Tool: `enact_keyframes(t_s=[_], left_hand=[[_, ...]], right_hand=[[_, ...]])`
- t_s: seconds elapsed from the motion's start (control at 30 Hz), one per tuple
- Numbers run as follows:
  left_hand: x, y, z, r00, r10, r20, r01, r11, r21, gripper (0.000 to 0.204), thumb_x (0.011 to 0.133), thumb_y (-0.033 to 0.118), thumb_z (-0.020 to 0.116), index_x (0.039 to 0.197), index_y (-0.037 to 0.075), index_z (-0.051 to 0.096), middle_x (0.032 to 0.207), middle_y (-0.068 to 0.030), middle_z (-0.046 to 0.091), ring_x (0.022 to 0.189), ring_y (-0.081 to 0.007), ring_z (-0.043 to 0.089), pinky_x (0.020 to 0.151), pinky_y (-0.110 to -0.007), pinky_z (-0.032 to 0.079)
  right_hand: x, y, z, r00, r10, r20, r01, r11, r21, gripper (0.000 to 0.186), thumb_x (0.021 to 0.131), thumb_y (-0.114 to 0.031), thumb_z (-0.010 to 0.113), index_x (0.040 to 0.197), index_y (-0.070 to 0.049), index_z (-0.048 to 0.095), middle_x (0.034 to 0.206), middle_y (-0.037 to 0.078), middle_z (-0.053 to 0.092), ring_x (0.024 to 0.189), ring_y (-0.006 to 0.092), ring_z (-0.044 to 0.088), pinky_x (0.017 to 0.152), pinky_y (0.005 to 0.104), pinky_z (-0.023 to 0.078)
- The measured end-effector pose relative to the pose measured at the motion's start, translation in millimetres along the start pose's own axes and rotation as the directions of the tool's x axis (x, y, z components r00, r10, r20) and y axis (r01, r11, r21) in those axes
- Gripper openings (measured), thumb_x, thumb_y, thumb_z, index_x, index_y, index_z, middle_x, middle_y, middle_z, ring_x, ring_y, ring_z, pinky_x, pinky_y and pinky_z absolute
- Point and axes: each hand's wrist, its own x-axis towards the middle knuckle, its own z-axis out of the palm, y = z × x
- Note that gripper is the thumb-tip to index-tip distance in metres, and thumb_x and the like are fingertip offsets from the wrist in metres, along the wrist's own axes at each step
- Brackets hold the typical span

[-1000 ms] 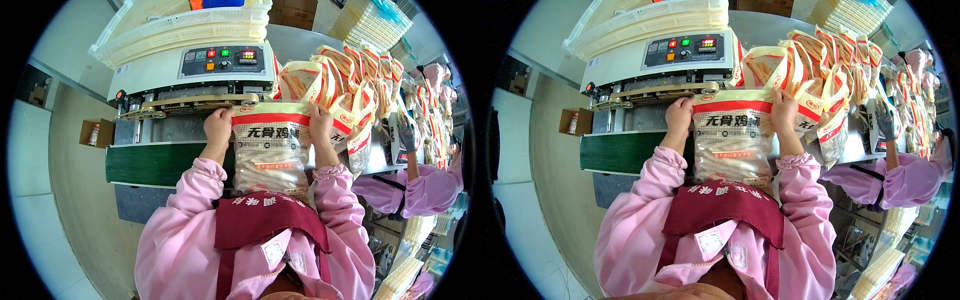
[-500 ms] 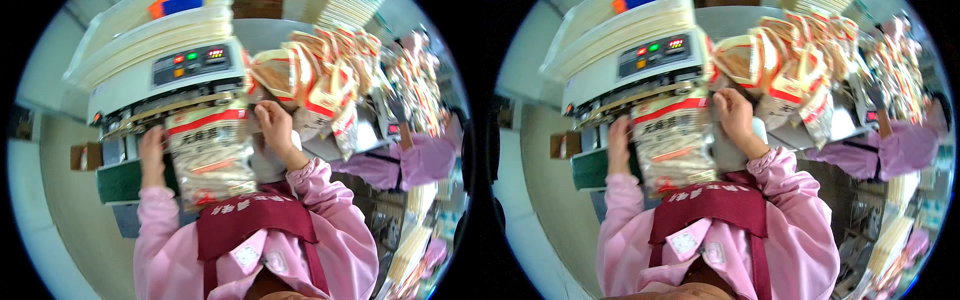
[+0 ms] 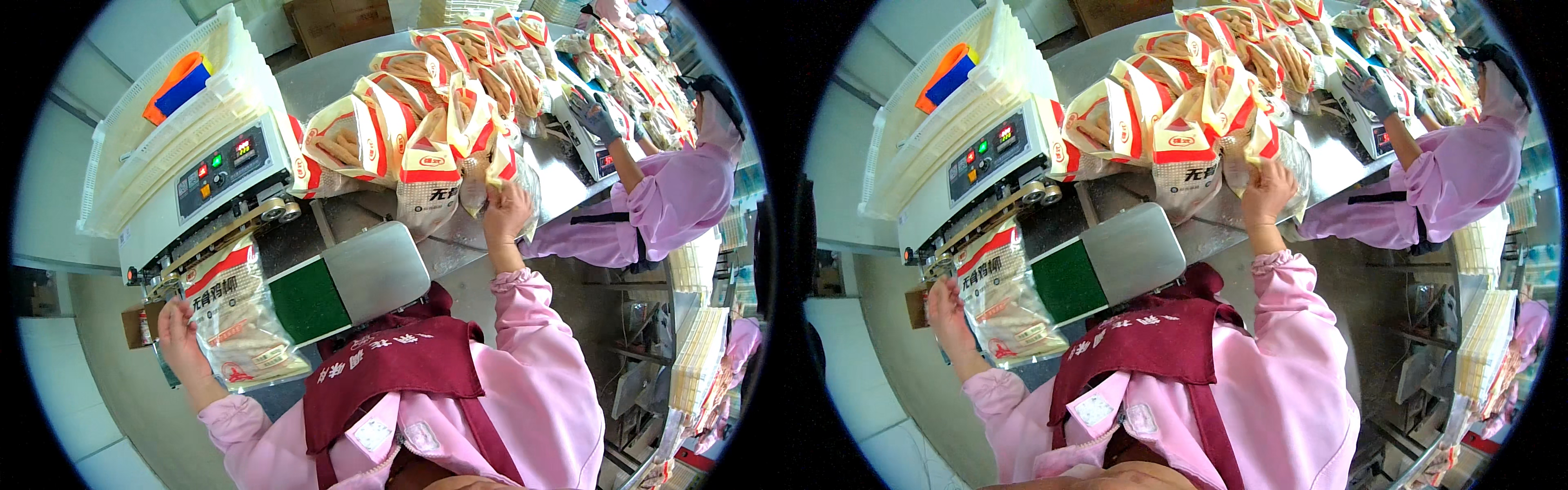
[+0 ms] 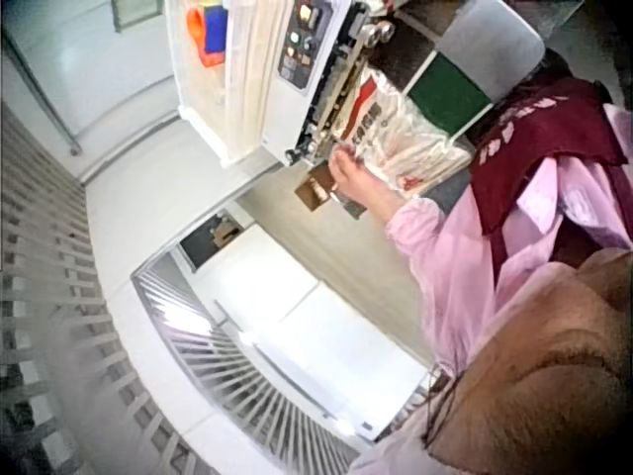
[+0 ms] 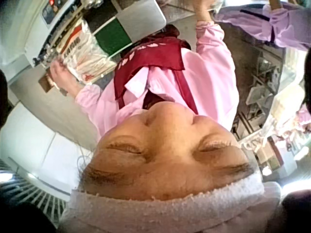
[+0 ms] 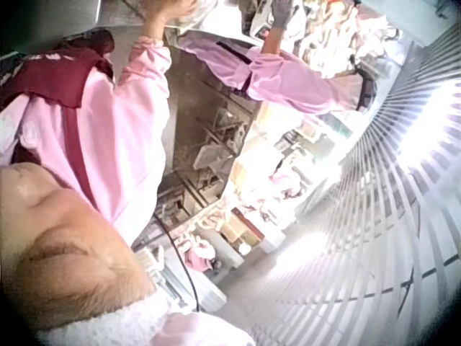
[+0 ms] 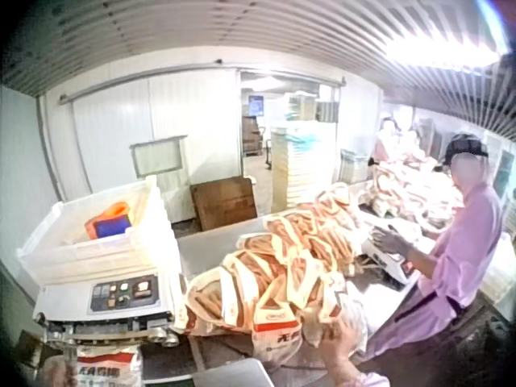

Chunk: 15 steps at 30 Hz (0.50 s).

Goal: The person places pre-filled food packages into a heat-sealing machine, seals them, and sets them aside. They repeat this process for multiple packages and then place the sealed packages into a cardboard box.

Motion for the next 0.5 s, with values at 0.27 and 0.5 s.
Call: enact_keyframes(t_s=[0.27,0.5], left_hand=[[-32.5,33.5,141.9,0.882,-0.036,0.470,0.003,0.998,0.069,0.019,0.097,0.017,0.059,0.112,0.006,0.065,0.099,-0.0039,0.071,0.087,-0.0089,0.062,0.074,-0.021,0.047],[-47.1,63.6,208.9,0.533,0.351,0.770,-0.049,0.921,-0.386,0.054,0.092,0.025,0.068,0.138,0.006,0.048,0.133,-0.0080,0.057,0.115,-0.0184,0.057,0.097,-0.030,0.045]], right_hand=[[77.9,-33.3,-135.5,0.980,0.137,-0.145,0.079,0.403,0.912,0.006,0.095,-0.003,0.063,0.101,-0.001,0.063,0.093,0.000,0.063,0.084,0.0064,0.055,0.078,0.0204,0.044],[40.2,-154.9,-220.9,0.993,-0.027,0.117,-0.114,0.069,0.991,0.024,0.098,-0.006,0.053,0.119,0.002,0.061,0.113,0.011,0.068,0.100,0.0161,0.063,0.092,0.0297,0.048]])
